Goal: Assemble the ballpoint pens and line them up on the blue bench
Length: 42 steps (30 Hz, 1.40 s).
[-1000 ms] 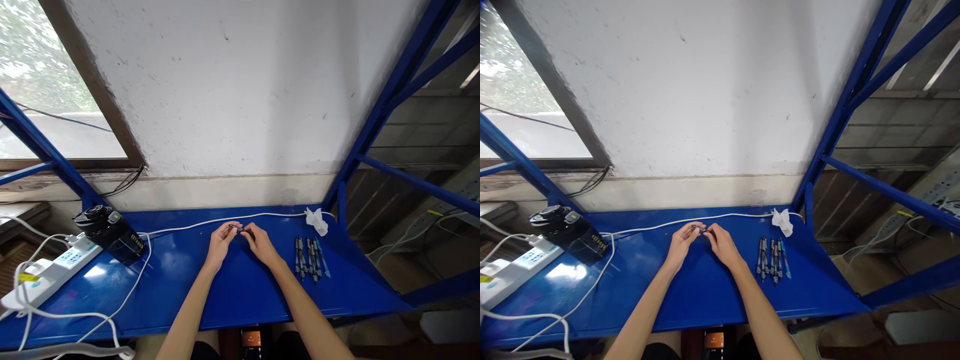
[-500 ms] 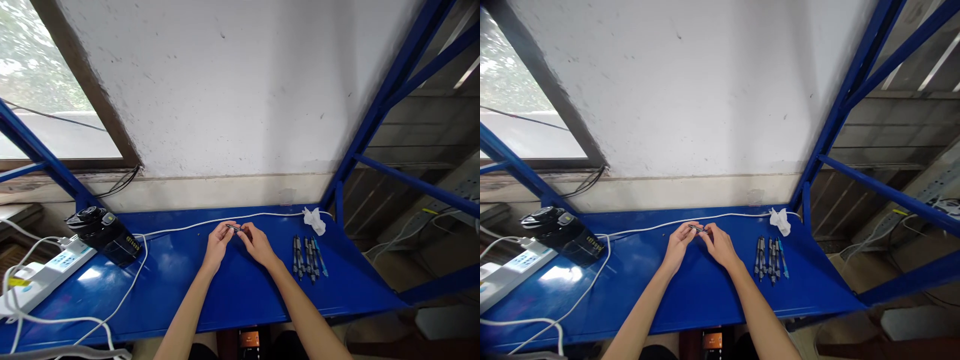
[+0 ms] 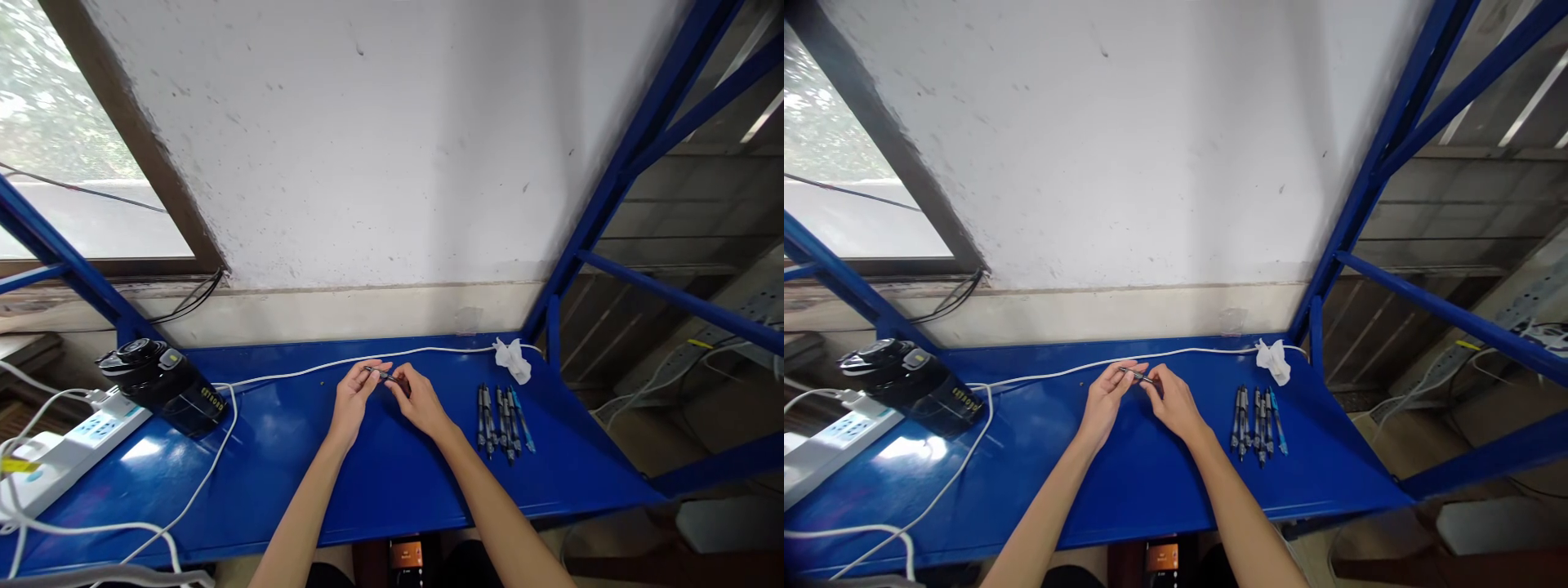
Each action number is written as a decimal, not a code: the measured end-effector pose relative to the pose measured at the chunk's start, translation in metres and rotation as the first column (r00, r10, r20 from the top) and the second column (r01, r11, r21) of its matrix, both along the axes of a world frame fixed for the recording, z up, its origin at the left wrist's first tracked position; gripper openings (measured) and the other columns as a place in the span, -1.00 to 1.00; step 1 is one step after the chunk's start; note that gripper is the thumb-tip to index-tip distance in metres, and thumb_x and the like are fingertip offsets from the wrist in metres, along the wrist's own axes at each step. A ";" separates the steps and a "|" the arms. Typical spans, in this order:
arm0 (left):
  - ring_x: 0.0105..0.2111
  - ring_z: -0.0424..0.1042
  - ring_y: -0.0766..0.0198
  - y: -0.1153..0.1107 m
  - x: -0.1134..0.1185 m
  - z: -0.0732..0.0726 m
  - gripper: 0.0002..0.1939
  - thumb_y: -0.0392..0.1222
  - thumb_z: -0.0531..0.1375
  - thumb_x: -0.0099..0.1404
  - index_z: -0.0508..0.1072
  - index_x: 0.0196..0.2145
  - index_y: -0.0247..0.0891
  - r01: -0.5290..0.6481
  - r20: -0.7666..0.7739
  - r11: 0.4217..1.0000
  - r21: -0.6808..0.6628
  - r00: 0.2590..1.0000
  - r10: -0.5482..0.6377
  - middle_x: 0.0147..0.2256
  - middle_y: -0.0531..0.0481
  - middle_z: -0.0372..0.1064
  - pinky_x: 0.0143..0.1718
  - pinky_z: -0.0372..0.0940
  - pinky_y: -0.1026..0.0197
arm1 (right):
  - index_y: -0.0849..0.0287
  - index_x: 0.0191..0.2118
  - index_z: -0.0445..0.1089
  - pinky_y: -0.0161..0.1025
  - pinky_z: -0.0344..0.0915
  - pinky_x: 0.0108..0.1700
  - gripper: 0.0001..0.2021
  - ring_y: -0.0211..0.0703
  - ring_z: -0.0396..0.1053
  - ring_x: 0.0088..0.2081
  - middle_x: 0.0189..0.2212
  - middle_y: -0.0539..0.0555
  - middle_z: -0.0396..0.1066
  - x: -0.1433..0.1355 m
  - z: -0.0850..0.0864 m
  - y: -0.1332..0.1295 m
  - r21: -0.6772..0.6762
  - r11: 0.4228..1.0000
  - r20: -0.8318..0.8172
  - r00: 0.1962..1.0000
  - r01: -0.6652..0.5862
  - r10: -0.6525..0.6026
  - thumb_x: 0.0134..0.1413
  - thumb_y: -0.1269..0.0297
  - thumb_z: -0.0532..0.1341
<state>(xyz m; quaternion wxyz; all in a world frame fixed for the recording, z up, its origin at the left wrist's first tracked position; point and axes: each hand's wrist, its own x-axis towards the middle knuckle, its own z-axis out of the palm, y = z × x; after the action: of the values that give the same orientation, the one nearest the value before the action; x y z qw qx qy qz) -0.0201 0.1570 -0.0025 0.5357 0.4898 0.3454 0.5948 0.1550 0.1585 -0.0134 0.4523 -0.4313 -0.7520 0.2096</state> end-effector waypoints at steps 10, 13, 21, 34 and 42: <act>0.06 0.56 -0.03 0.003 -0.005 -0.004 -0.70 0.09 0.36 0.39 0.64 -0.11 -0.19 -0.087 -0.109 0.996 0.023 0.990 0.088 0.04 -0.20 0.63 0.05 0.40 0.06 | 0.03 -0.11 0.49 -0.17 0.35 -0.13 -0.69 -0.05 0.47 -0.24 -0.25 0.09 0.52 0.001 0.005 0.000 0.067 0.998 0.018 1.000 -0.022 0.021 0.57 0.10 0.04; 0.09 0.55 -0.05 0.002 -0.005 -0.004 -0.66 0.09 0.37 0.37 0.64 -0.04 -0.18 -0.068 -0.091 0.998 0.009 0.994 0.068 0.03 -0.19 0.62 0.05 0.40 0.07 | 0.04 -0.18 0.48 -0.19 0.34 -0.17 -0.64 -0.09 0.45 -0.31 -0.31 0.06 0.50 0.000 0.004 -0.001 0.044 0.999 0.029 0.999 -0.016 0.014 0.58 0.11 0.00; -0.10 0.58 0.08 0.002 -0.001 -0.005 -0.67 0.05 0.43 0.30 0.64 -0.06 -0.15 -0.129 -0.069 0.990 -0.054 0.990 0.125 -0.15 -0.09 0.63 -0.06 0.42 0.15 | 0.03 -0.12 0.41 -0.23 0.29 -0.27 -0.82 -0.09 0.43 -0.34 -0.33 0.02 0.48 -0.001 0.001 -0.001 0.026 0.999 0.028 0.999 0.037 -0.038 0.51 0.10 0.14; 0.06 0.55 -0.04 0.003 -0.004 -0.008 -0.66 0.05 0.43 0.31 0.67 -0.04 -0.18 -0.102 -0.061 0.988 -0.117 0.994 0.095 0.00 -0.17 0.64 0.08 0.40 0.08 | 0.03 -0.03 0.38 -0.24 0.29 -0.27 -0.84 -0.09 0.44 -0.35 -0.32 0.00 0.49 0.000 0.002 -0.004 -0.048 0.999 -0.004 1.000 0.019 -0.019 0.48 0.08 0.18; 0.10 0.54 -0.09 -0.004 0.000 0.006 -0.63 0.10 0.40 0.33 0.65 -0.05 -0.21 -0.081 -0.079 0.989 -0.125 0.994 0.071 -0.02 -0.19 0.65 0.21 0.32 -0.01 | 0.07 -0.11 0.45 -0.27 0.23 -0.19 -0.74 -0.14 0.43 -0.29 -0.25 0.02 0.53 0.003 0.006 -0.003 -0.044 0.998 -0.016 0.999 -0.053 0.052 0.56 0.12 0.07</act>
<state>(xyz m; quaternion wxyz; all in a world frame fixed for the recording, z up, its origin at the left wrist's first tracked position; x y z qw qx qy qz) -0.0201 0.1531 0.0034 0.5297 0.4626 0.4209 0.5729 0.1576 0.1557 -0.0073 0.4424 -0.4198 -0.7548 0.2412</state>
